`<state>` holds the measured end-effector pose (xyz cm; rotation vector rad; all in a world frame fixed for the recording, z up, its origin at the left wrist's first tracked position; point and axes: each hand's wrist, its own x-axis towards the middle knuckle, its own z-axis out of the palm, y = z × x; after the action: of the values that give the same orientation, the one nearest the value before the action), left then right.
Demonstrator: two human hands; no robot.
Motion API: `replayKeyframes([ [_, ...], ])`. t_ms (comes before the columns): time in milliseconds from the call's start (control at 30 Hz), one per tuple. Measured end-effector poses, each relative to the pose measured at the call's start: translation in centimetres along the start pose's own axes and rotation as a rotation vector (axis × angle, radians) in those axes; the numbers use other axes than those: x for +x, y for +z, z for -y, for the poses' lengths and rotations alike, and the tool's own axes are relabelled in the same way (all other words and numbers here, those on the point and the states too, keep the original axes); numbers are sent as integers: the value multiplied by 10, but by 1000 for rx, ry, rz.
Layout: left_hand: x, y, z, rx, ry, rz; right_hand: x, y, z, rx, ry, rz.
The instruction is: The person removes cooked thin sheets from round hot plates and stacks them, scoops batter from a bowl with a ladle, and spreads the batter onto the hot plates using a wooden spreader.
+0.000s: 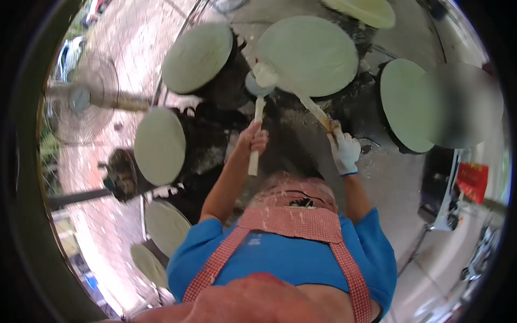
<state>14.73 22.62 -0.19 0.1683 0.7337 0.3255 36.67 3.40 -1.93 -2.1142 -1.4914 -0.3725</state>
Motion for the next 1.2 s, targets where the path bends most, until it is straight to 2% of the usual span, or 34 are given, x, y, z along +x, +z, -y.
replayKeyframes([
  [67,-9,0,-9,-447,-273,181,12,6,12,4,77,0],
  [100,-16,-1,-13,-460,-247,272,18,8,18,93,45,16],
  [133,-23,-11,-10,-515,-178,272,20,9,25,129,-26,50],
  [200,-33,-27,-12,-820,-360,282,33,22,41,175,4,162],
  [233,-36,-40,-9,-840,-356,310,38,33,47,291,82,248],
  [300,-52,-46,8,-748,-103,244,52,66,37,453,214,440],
  [333,-70,-39,17,-642,105,129,62,82,38,470,277,520],
  [400,-103,-32,38,-479,369,-50,99,93,64,576,192,653],
  [467,-110,-54,70,-547,502,-91,131,119,90,633,-92,750],
  [533,-129,-83,124,-807,557,-115,138,123,142,629,-328,969],
  [567,-136,-85,147,-867,619,-133,140,129,163,632,-372,987],
  [633,-149,-91,201,-966,765,-207,133,135,210,616,-593,1021],
  [667,-151,-91,228,-1010,853,-263,126,133,231,624,-619,1025],
  [733,-174,-70,264,-1124,854,-407,102,126,268,668,-728,1098],
  [767,-180,-70,283,-1129,871,-406,86,133,280,744,-797,1107],
  [800,-182,-72,304,-1274,952,-336,68,137,292,819,-866,1117],
  [833,-184,-73,326,-1421,1024,-262,47,138,305,780,-899,1128],
  [867,-186,-73,342,-1429,1025,-259,27,127,317,775,-960,1107],
  [933,-190,-74,375,-1671,1013,-251,-6,92,348,516,-1114,1159],
  [967,-190,-76,394,-1700,1040,-94,-25,90,360,460,-1196,1135],
  [1000,-197,-70,401,-1692,1029,-92,-45,95,377,408,-1277,1104],
  [1067,-215,-48,406,-1651,1129,-215,-88,118,406,633,-1505,816],
  [1100,-218,-41,412,-1640,1124,-213,-104,118,422,679,-1533,770],
  [1167,-228,-29,422,-1397,1291,-212,-129,107,458,722,-1602,699],
  [1200,-235,-14,410,-1311,1170,-616,-139,101,476,717,-1643,677],
])
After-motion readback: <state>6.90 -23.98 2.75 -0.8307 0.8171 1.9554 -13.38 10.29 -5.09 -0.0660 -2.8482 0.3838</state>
